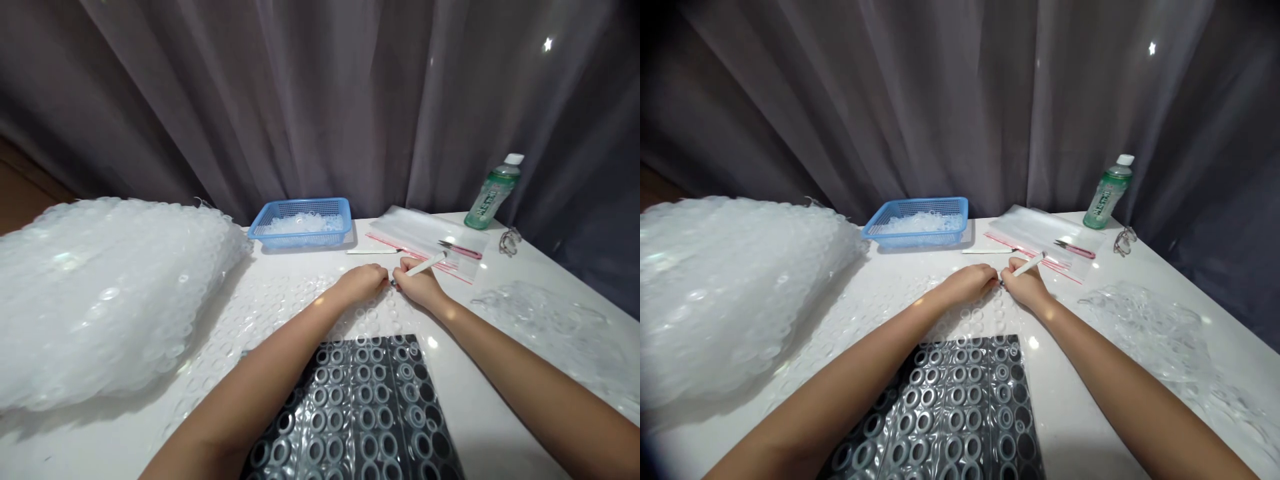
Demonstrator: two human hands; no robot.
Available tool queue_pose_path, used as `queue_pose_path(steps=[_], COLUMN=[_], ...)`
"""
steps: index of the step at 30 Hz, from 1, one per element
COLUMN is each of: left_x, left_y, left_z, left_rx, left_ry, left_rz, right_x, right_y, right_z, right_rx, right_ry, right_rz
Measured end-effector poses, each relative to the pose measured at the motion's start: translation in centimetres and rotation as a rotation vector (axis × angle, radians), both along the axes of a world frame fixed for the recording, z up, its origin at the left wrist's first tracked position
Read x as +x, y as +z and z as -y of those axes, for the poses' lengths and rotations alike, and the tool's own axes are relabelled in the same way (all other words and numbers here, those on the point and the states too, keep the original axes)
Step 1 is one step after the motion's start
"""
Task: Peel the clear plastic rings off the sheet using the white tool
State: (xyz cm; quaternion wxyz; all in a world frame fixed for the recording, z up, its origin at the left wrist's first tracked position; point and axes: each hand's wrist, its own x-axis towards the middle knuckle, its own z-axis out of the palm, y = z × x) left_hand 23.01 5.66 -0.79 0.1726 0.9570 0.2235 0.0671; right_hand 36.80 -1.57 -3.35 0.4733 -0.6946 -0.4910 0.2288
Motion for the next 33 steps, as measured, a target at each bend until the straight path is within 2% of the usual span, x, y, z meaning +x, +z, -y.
queue_pose_path(steps=[8,13,16,20,23,26,28,33], left_x=[-1.0,-1.1,-1.2,-1.5,-1.4,-1.2,-1.2,-1.4], left_y=[0.6,0.5,0.7,1.2,1.3,1.1,0.9,0.8], left_z=[-1.3,-0.5,-0.2,0.0,0.2,0.3,0.1,-0.7], left_rx=[-0.110,-0.007,-0.021,-0.084,-0.053,-0.028,-0.056,-0.255], left_ry=[0.230,0.005,-0.048,-0.203,-0.230,-0.217,-0.192,0.111], left_rz=[0.270,0.176,0.122,0.008,-0.055,-0.070,-0.010,0.368], right_x=[0.0,0.0,-0.2,-0.4,-0.4,-0.4,-0.5,-0.5], right_y=[0.3,0.1,0.1,0.1,0.3,0.5,0.5,0.7], right_z=[0.4,0.9,1.0,1.2,1.2,1.2,1.3,1.2], right_rx=[0.005,0.018,0.021,0.022,0.015,0.005,-0.003,-0.012], right_ry=[-0.010,-0.012,0.005,0.012,0.012,0.019,0.028,0.040], right_rz=[-0.036,-0.053,-0.056,-0.039,-0.023,-0.005,-0.007,-0.064])
